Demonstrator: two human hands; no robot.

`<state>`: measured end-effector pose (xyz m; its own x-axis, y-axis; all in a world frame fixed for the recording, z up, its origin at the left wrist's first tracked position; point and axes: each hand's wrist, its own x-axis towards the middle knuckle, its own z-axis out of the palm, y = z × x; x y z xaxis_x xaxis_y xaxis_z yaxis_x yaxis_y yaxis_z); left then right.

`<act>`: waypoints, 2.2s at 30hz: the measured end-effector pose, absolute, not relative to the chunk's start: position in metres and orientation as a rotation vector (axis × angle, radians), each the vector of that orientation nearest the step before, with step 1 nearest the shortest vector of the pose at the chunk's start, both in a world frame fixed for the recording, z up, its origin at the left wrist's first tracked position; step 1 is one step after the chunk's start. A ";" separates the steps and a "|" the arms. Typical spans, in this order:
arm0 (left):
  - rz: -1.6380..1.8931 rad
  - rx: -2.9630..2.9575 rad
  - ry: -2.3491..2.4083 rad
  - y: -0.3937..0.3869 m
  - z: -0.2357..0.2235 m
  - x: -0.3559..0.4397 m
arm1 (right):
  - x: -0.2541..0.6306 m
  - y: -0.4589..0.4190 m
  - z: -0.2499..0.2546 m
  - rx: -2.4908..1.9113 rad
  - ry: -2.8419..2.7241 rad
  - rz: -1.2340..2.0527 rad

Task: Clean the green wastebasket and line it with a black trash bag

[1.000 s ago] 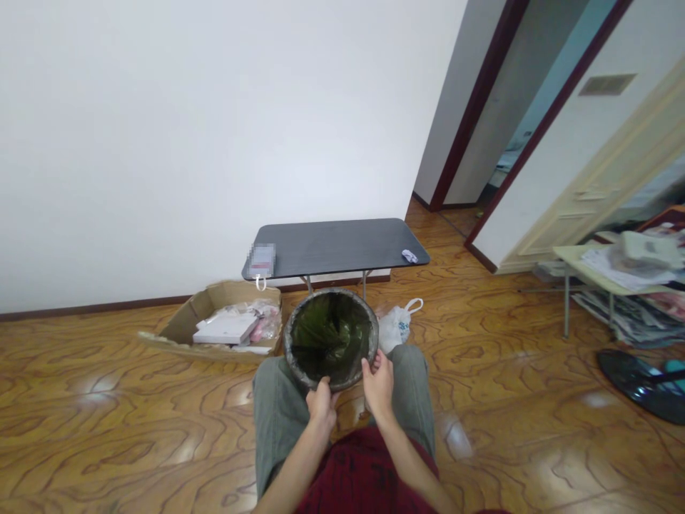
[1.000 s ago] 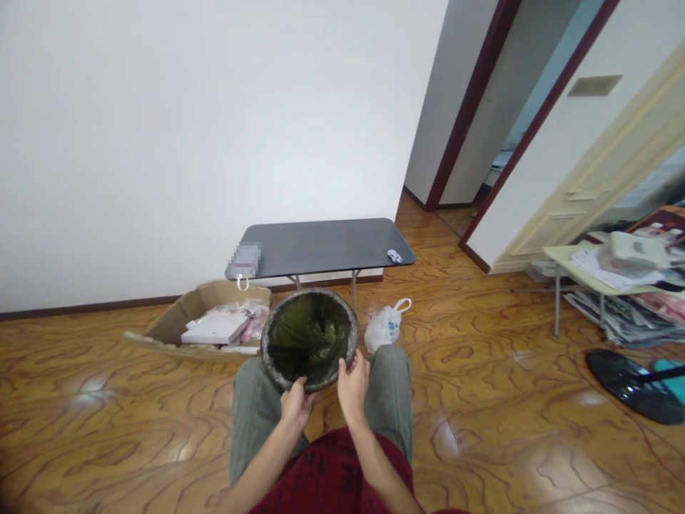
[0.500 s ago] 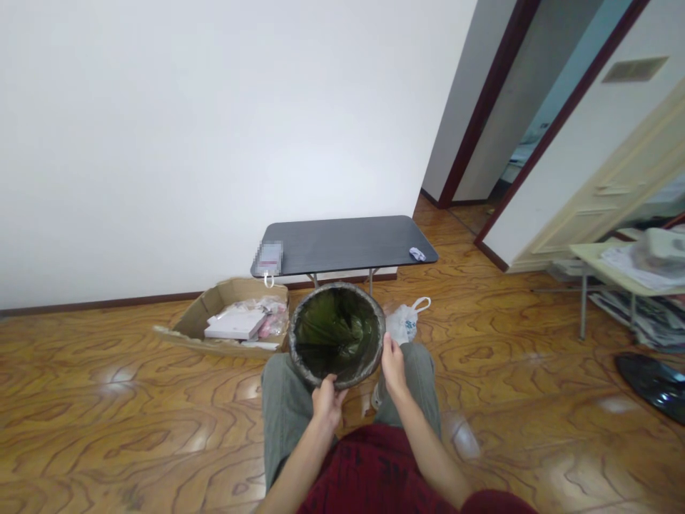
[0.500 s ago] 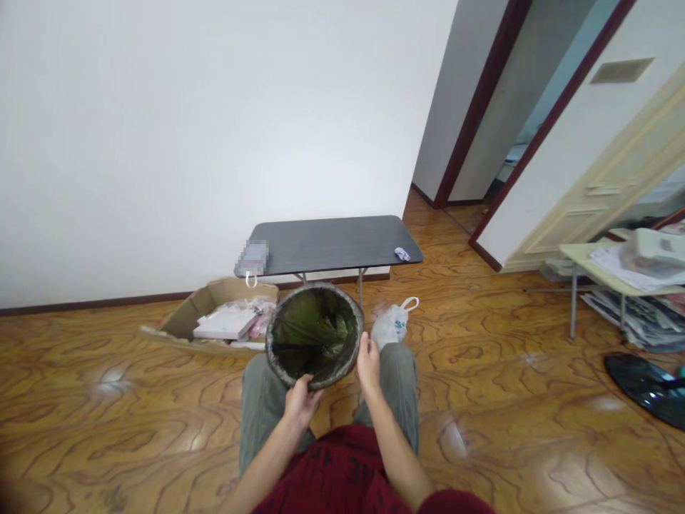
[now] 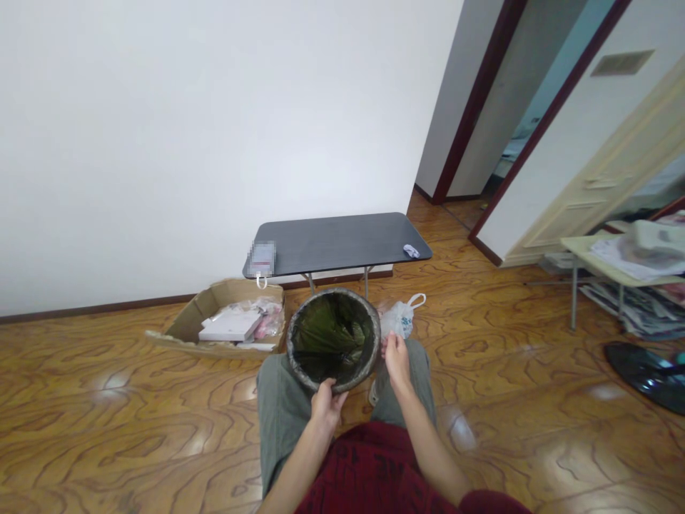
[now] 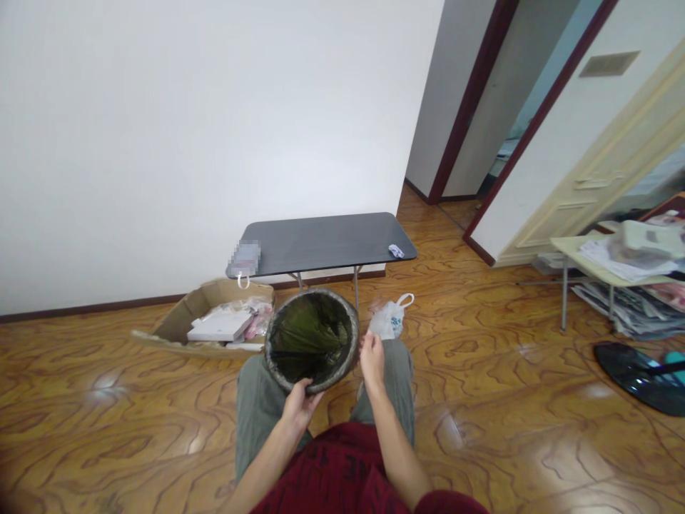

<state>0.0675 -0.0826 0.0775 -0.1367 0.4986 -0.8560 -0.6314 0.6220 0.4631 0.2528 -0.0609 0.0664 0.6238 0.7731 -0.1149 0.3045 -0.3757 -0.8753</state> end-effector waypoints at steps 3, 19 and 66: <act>0.986 -0.111 1.413 -0.082 0.075 0.069 | 0.242 -0.074 0.075 -1.882 -0.891 0.477; 1.027 -0.058 1.420 -0.099 0.085 0.090 | 0.208 -0.080 0.062 -1.806 -0.731 0.541; 1.055 0.054 1.462 -0.115 0.079 0.076 | 0.270 -0.037 0.071 -1.599 -0.537 0.769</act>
